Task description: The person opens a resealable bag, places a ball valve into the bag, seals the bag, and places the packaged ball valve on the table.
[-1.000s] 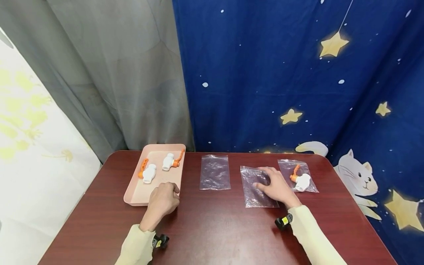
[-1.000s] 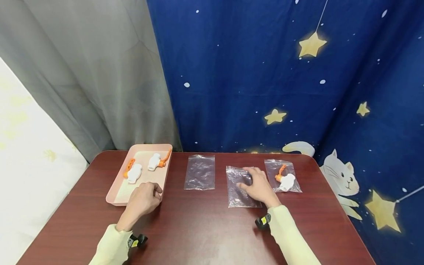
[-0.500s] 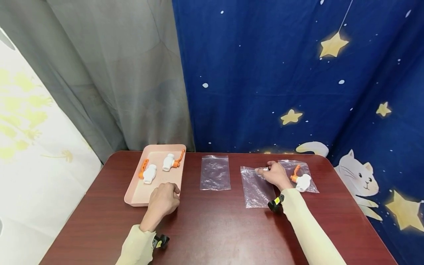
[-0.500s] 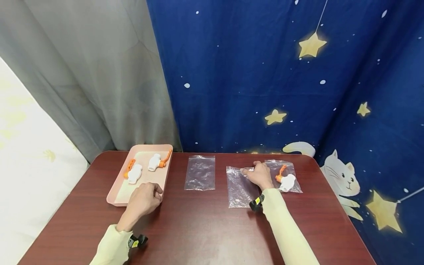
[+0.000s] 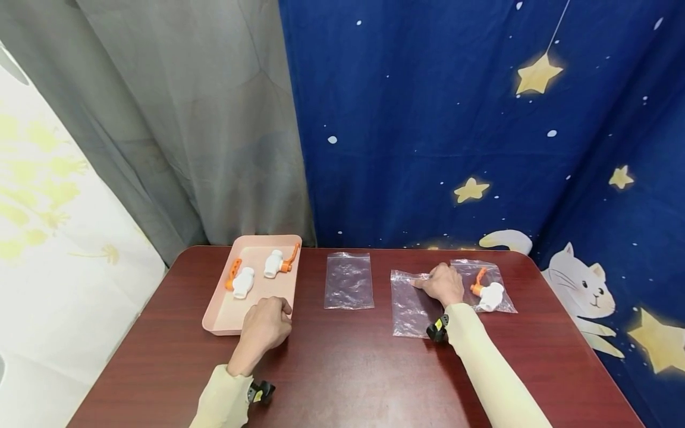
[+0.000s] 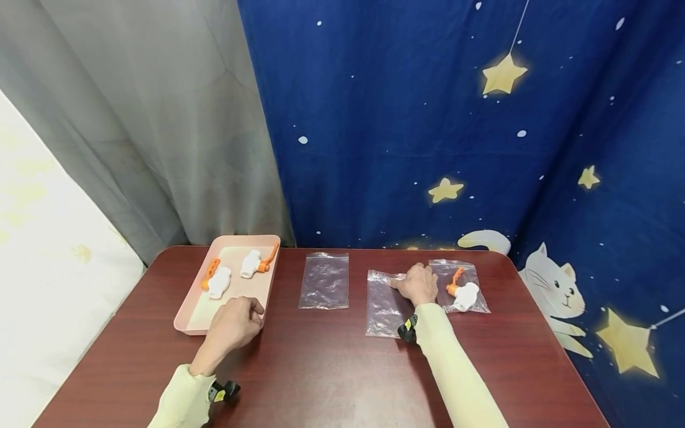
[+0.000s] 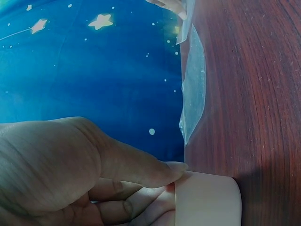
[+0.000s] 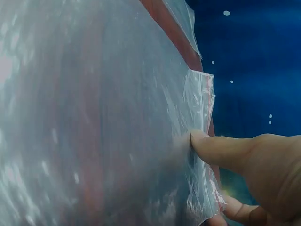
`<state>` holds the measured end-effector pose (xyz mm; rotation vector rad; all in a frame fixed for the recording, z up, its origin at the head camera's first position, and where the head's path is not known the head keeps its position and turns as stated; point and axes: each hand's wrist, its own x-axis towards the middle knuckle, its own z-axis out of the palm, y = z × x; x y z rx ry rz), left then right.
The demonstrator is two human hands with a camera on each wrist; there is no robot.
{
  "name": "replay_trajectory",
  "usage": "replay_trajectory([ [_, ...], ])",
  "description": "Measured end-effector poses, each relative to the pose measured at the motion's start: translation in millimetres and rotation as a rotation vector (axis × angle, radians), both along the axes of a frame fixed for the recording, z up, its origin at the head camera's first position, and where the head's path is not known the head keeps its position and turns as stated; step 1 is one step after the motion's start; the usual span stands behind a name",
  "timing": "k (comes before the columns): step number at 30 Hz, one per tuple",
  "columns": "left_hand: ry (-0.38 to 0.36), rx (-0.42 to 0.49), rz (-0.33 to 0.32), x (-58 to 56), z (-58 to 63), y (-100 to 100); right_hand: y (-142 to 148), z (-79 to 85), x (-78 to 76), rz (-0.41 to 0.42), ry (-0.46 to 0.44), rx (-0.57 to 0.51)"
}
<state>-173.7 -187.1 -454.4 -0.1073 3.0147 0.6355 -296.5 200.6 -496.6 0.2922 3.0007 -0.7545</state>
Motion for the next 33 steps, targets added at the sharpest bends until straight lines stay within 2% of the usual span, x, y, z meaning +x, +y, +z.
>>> replay_trajectory([
  [8, 0.006, -0.003, -0.006, 0.9, 1.5, 0, 5, 1.5, 0.6, 0.051, -0.023, -0.082],
  [20, 0.03, -0.008, 0.0, 1.4, -1.1, 1, 12, 4.3, 7.6, 0.146, 0.056, -0.113],
  [26, 0.046, -0.009, -0.008, 3.0, -1.0, 0, 14, 13.9, 13.1, 0.195, 0.106, -0.107],
  [33, 0.043, -0.002, -0.002, 3.1, -0.1, 0, 15, 29.7, 23.2, 0.198, 0.171, -0.156],
])
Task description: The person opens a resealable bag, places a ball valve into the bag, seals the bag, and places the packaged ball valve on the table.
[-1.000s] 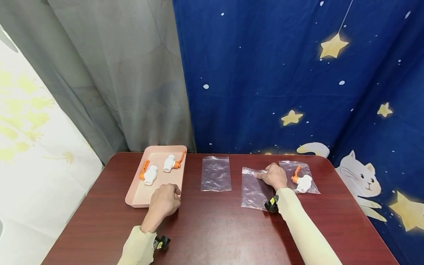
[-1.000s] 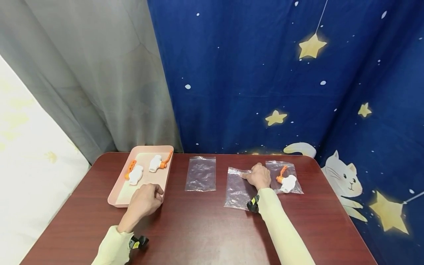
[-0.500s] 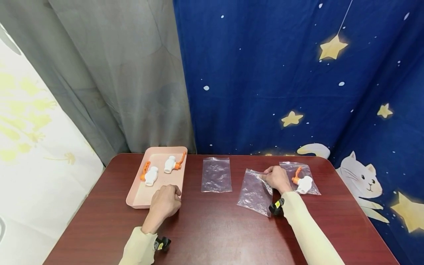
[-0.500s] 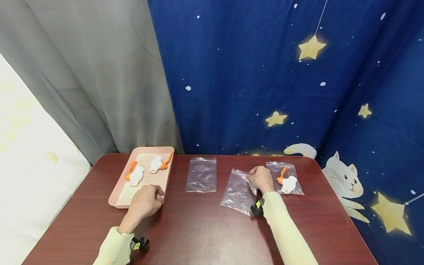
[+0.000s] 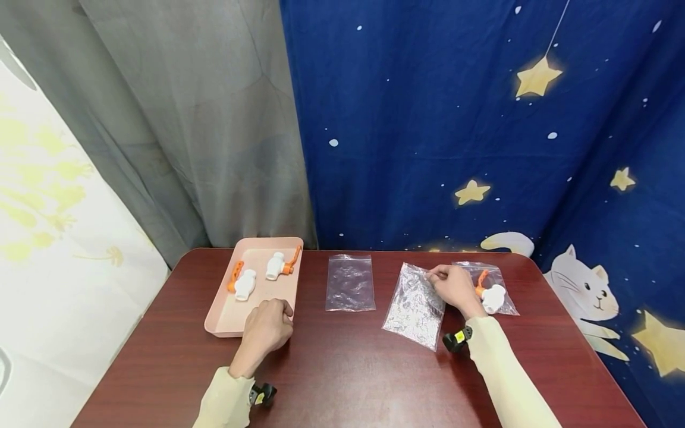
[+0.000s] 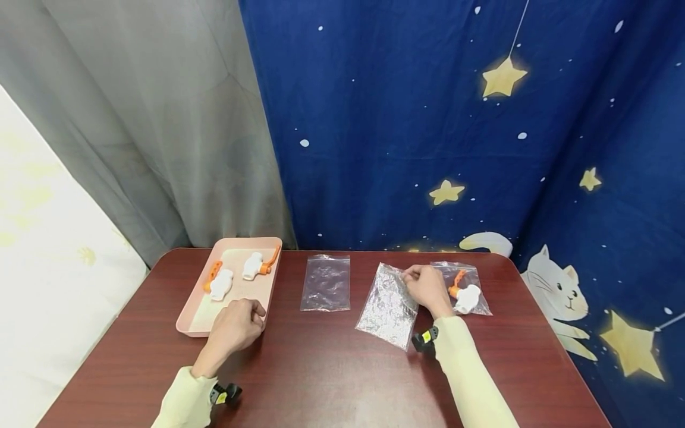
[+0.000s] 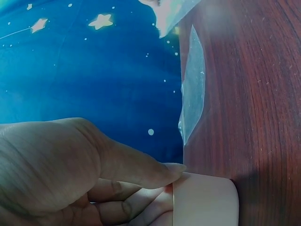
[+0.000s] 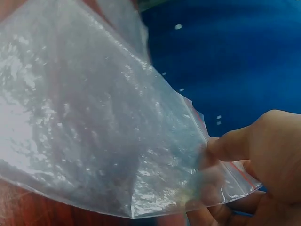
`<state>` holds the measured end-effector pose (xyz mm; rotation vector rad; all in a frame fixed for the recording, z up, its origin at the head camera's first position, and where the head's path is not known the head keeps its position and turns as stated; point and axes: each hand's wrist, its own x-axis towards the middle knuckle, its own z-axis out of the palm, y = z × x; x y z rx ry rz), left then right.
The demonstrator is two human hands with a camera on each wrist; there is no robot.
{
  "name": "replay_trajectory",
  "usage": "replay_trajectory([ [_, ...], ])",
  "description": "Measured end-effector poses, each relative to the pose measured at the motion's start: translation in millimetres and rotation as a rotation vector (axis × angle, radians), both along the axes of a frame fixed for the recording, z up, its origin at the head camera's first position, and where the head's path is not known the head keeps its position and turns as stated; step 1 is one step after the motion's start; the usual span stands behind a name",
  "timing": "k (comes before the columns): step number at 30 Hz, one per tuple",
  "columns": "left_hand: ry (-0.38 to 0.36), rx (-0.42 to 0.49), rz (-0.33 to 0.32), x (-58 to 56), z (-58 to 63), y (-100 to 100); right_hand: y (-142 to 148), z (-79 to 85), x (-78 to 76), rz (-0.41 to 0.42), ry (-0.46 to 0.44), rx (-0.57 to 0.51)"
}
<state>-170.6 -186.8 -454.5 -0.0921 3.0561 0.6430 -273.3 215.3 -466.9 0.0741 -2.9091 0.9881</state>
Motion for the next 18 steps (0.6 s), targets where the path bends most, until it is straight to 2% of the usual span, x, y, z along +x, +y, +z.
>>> replay_trajectory([
  [6, -0.008, 0.041, 0.003, 0.7, 1.8, -1, 1, 12.7, 9.8, -0.006, 0.072, -0.02],
  [12, -0.018, 0.053, 0.007, 1.3, 2.5, -1, -1, 26.9, 25.8, -0.001, 0.113, -0.033],
  [15, -0.024, 0.067, 0.024, 1.7, 3.2, 0, -4, 35.4, 35.1, -0.008, 0.116, -0.049],
  [18, 0.0, 0.088, 0.051, 3.0, 4.8, 2, -10, 45.0, 43.7, -0.01, 0.123, -0.08],
])
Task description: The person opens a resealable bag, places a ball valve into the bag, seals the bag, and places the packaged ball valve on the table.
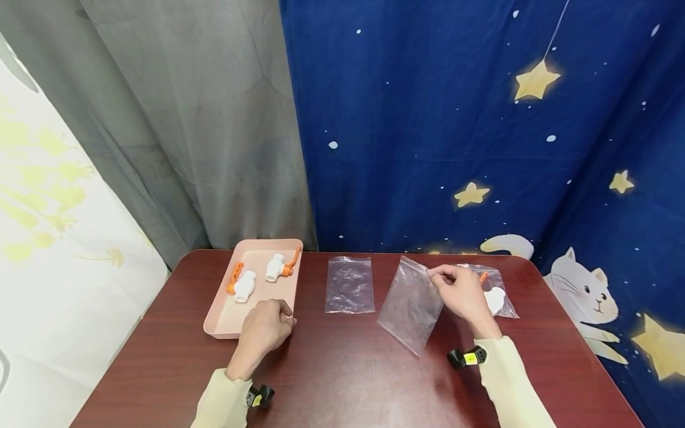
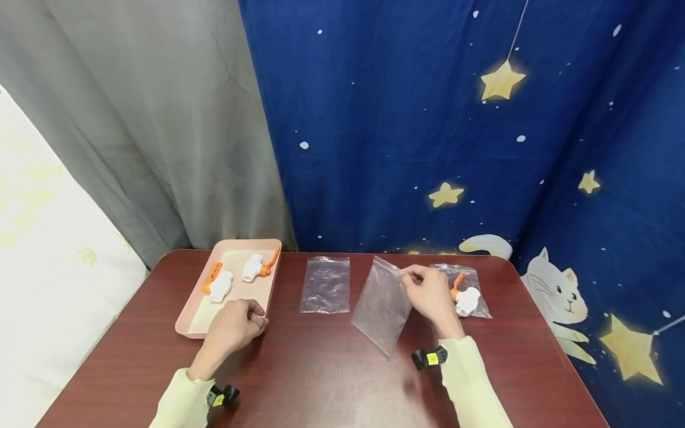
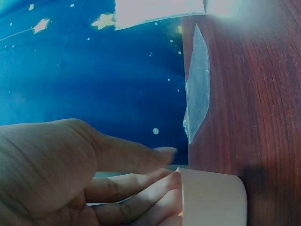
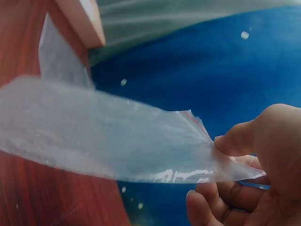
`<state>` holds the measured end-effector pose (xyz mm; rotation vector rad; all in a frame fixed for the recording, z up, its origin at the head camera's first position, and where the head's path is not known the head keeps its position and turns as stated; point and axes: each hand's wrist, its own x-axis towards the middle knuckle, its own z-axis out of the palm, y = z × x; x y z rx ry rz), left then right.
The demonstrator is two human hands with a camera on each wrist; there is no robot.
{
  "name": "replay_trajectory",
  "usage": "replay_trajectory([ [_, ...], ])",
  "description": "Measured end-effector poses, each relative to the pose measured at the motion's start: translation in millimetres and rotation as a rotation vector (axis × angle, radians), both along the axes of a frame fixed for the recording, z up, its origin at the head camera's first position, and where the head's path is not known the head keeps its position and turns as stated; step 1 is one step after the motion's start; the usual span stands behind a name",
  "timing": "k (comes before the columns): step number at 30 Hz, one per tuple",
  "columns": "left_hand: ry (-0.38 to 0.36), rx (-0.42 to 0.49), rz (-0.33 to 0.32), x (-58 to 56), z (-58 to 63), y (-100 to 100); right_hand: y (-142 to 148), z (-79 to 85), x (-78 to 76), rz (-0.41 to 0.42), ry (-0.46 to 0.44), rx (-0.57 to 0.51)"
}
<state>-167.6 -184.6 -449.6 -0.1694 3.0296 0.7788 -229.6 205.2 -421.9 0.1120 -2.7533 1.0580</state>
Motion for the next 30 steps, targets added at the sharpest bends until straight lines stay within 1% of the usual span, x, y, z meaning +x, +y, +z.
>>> replay_trajectory([
  [2, 0.04, 0.017, 0.012, 1.4, 0.7, 3, -5, 5.9, 5.5, 0.001, 0.012, -0.02],
  [5, 0.125, 0.054, -0.003, 4.8, 3.0, 11, -11, 14.4, 12.6, 0.006, 0.029, -0.043],
  [8, 0.201, 0.106, -0.046, 8.4, 8.0, 24, -18, 22.0, 19.2, 0.005, 0.047, -0.054],
  [10, 0.239, 0.141, -0.081, 11.0, 13.1, 34, -22, 26.2, 23.0, 0.012, 0.061, -0.067],
  [14, 0.295, 0.218, -0.151, 17.4, 25.9, 54, -32, 32.4, 31.4, 0.043, 0.069, -0.117],
  [17, 0.328, 0.311, -0.203, 21.4, 36.1, 69, -41, 36.1, 38.7, 0.063, 0.077, -0.154],
  [19, 0.333, 0.39, -0.232, 24.0, 43.8, 78, -48, 36.7, 43.3, 0.079, 0.103, -0.176],
  [21, 0.329, 0.473, -0.258, 25.8, 50.8, 86, -54, 36.1, 47.9, 0.106, 0.149, -0.202],
  [24, 0.297, 0.591, -0.292, 27.5, 59.2, 97, -62, 32.4, 53.6, 0.159, 0.232, -0.242],
  [27, 0.253, 0.698, -0.315, 26.5, 62.1, 106, -70, 29.2, 59.5, 0.201, 0.306, -0.271],
  [30, 0.194, 0.811, -0.314, 25.1, 62.8, 114, -78, 27.3, 65.0, 0.227, 0.346, -0.293],
])
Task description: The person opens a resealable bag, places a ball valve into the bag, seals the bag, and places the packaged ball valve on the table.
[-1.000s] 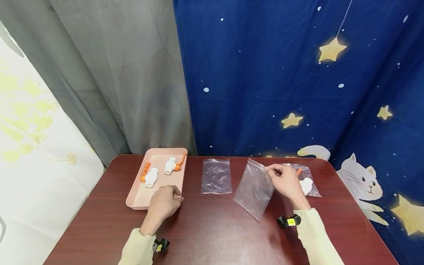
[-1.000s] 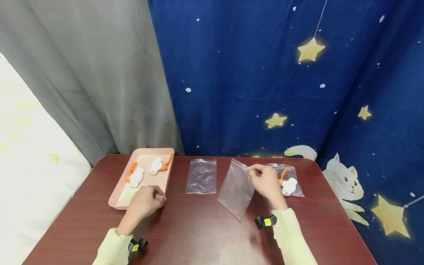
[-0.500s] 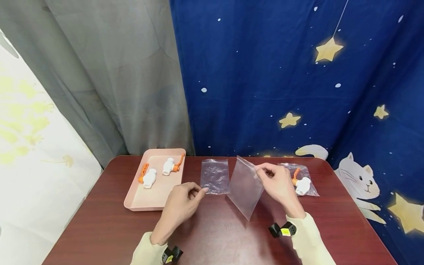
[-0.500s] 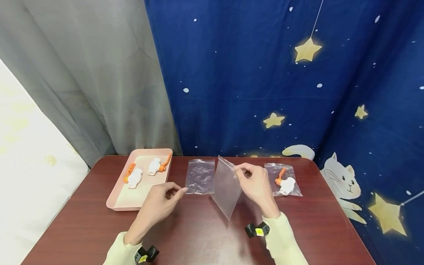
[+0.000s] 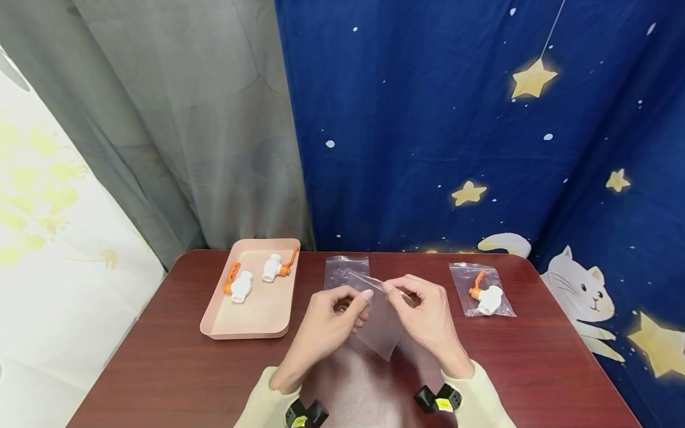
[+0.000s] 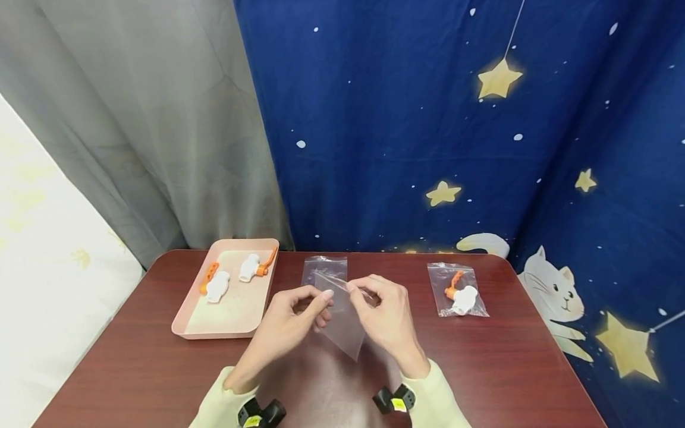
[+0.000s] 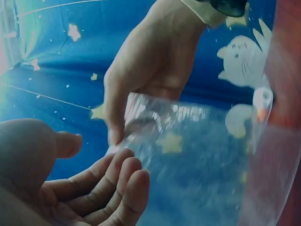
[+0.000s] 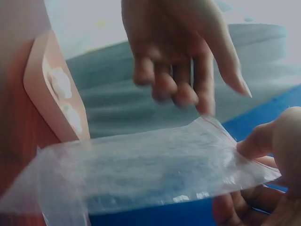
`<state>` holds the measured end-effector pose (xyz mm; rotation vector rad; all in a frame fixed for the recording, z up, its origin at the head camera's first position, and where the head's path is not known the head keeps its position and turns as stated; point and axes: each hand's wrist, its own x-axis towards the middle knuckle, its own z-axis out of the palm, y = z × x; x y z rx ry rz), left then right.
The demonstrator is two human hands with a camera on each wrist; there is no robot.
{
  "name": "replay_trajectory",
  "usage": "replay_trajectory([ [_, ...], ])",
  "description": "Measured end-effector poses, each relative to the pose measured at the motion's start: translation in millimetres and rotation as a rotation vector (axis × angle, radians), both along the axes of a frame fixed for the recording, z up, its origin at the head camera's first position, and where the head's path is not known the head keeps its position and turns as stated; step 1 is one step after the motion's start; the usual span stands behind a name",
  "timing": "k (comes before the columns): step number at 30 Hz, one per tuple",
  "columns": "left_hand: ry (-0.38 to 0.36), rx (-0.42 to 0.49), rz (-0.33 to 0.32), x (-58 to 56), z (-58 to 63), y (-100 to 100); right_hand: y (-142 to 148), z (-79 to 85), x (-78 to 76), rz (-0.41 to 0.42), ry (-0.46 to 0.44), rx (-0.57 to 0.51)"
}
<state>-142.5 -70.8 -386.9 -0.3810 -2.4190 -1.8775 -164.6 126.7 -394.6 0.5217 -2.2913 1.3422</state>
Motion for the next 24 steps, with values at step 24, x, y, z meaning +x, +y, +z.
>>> replay_trajectory([
  [24, -0.031, 0.013, -0.088, -4.6, -5.1, -4, -21, -5.9, 17.7, 0.113, -0.245, -0.185],
])
